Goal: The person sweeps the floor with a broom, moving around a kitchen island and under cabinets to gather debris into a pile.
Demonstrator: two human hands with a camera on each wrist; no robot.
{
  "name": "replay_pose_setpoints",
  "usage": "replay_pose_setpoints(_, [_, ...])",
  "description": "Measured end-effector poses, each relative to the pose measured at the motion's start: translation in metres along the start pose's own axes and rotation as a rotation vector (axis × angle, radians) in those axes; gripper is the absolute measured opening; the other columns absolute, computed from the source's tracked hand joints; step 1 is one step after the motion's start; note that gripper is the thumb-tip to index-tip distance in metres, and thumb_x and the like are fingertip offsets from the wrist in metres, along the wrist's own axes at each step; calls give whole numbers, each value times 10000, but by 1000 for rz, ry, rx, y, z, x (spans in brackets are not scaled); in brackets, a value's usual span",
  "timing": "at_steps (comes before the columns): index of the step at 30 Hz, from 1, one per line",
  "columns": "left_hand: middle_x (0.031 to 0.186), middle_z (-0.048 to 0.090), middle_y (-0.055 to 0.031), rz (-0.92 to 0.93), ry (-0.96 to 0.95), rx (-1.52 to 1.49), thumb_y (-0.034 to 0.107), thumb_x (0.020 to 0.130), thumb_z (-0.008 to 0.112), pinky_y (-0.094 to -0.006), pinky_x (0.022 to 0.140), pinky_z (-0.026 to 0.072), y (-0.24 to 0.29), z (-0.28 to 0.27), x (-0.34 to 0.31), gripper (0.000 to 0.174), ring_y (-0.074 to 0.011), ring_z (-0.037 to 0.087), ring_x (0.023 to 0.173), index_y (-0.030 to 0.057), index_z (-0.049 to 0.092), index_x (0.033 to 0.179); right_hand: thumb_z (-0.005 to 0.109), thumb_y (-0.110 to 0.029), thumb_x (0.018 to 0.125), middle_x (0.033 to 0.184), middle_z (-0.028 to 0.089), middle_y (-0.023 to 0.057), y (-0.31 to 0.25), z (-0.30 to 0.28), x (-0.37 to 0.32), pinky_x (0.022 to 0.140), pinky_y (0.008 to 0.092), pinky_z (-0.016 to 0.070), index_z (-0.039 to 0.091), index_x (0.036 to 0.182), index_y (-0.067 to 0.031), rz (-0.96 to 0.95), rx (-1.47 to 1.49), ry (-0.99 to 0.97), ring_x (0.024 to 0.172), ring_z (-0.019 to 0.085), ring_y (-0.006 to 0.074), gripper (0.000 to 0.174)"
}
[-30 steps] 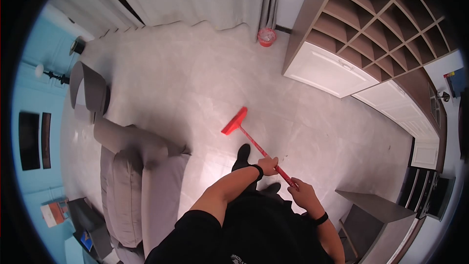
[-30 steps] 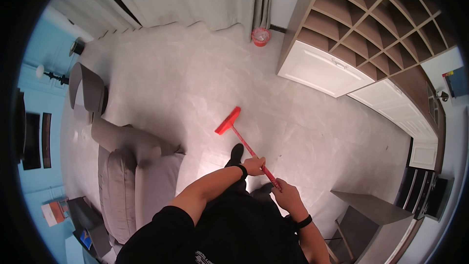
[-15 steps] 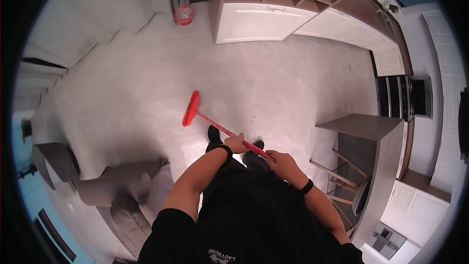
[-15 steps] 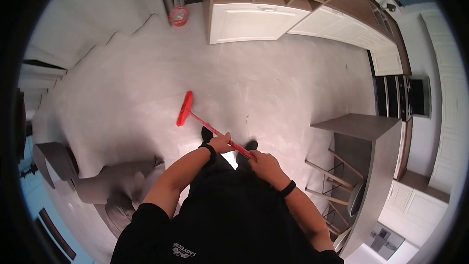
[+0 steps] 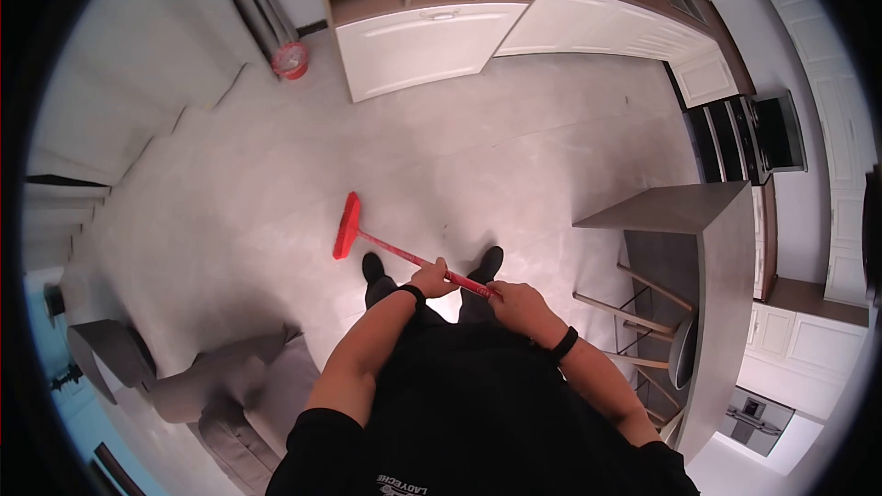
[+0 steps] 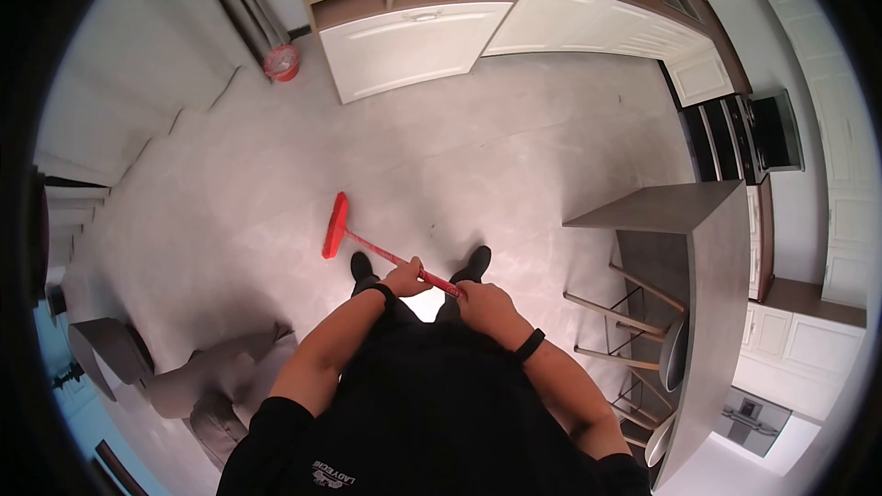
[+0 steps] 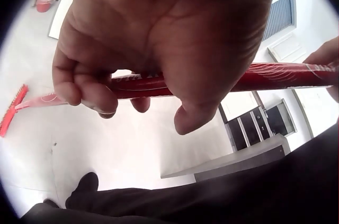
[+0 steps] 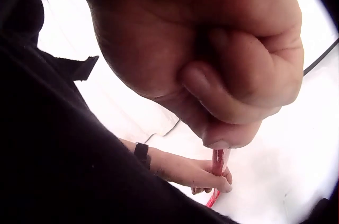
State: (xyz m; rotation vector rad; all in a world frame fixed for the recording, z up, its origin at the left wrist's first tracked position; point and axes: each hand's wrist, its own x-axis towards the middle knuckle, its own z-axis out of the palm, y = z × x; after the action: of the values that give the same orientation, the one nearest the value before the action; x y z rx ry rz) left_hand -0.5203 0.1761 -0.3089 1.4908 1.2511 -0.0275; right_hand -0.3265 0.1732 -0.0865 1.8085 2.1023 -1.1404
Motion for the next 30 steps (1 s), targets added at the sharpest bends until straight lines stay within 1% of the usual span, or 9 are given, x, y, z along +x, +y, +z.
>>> replay_pose_setpoints(4, [1037,653,-279,15,21,35,535,746,771,-495,904,515,42,41,57,661,-465,615,1058,33,520,1096,519,-240,931,883,702,194,69,-39,-5,765,519,524,681,1050,-99,-17,1,8,847,668,408,245])
replay_pose_setpoints(5, [1029,657,-269,35,35,2,538,742,771,-491,903,516,57,56,70,656,-461,618,1055,37,526,1087,537,-264,935,962,705,205,86,-55,-7,829,487,529,685,1135,-96,24,-11,-58,910,670,398,300])
replay_pose_setpoints(10, [1005,673,-235,5,63,-60,520,717,791,-479,879,523,132,91,126,629,-422,634,1040,70,552,1086,527,-258,927,948,703,220,174,-108,-21,814,506,531,688,1136,-103,54,-55,-112,887,672,417,306])
replay_pose_setpoints(12, [1016,668,-240,4,48,-95,510,712,798,-484,859,527,161,95,135,616,-430,643,1009,78,554,1076,528,-257,921,937,704,218,200,-127,-23,810,506,531,683,1141,-95,-49,-33,-77,881,673,416,315])
replay_pose_setpoints(16, [1013,672,-247,3,97,-74,540,728,785,-474,851,530,181,101,142,621,-426,652,1024,76,543,1063,519,-245,907,901,701,220,213,-152,-26,790,509,527,691,1087,-85,-90,-90,-132,855,671,412,296])
replay_pose_setpoints(18, [969,684,-235,37,114,-86,563,753,766,-472,829,522,178,98,138,612,-409,664,999,76,533,1041,517,-241,905,894,700,219,213,-151,-27,789,510,526,690,1082,-83,-96,-62,-120,852,669,413,294])
replay_pose_setpoints(21, [984,681,-238,-24,103,-19,568,746,770,-469,823,520,174,95,127,623,-414,660,994,80,526,1045,516,-235,903,895,701,215,214,-145,-30,788,508,524,687,1084,-78,-143,-53,-130,855,668,413,294])
replay_pose_setpoints(26, [1003,676,-237,-125,194,-22,557,744,764,-474,835,519,167,114,75,615,-415,652,1001,86,524,1058,529,-237,900,925,700,212,202,-130,-49,799,494,525,678,1126,-79,-250,-67,-201,872,667,408,313])
replay_pose_setpoints(30, [967,673,-233,-215,357,-98,542,742,761,-492,824,523,161,145,31,587,-424,649,982,85,539,1036,533,-242,899,923,699,209,185,-114,-56,813,480,530,678,1155,-110,-345,-115,-249,878,669,399,323])
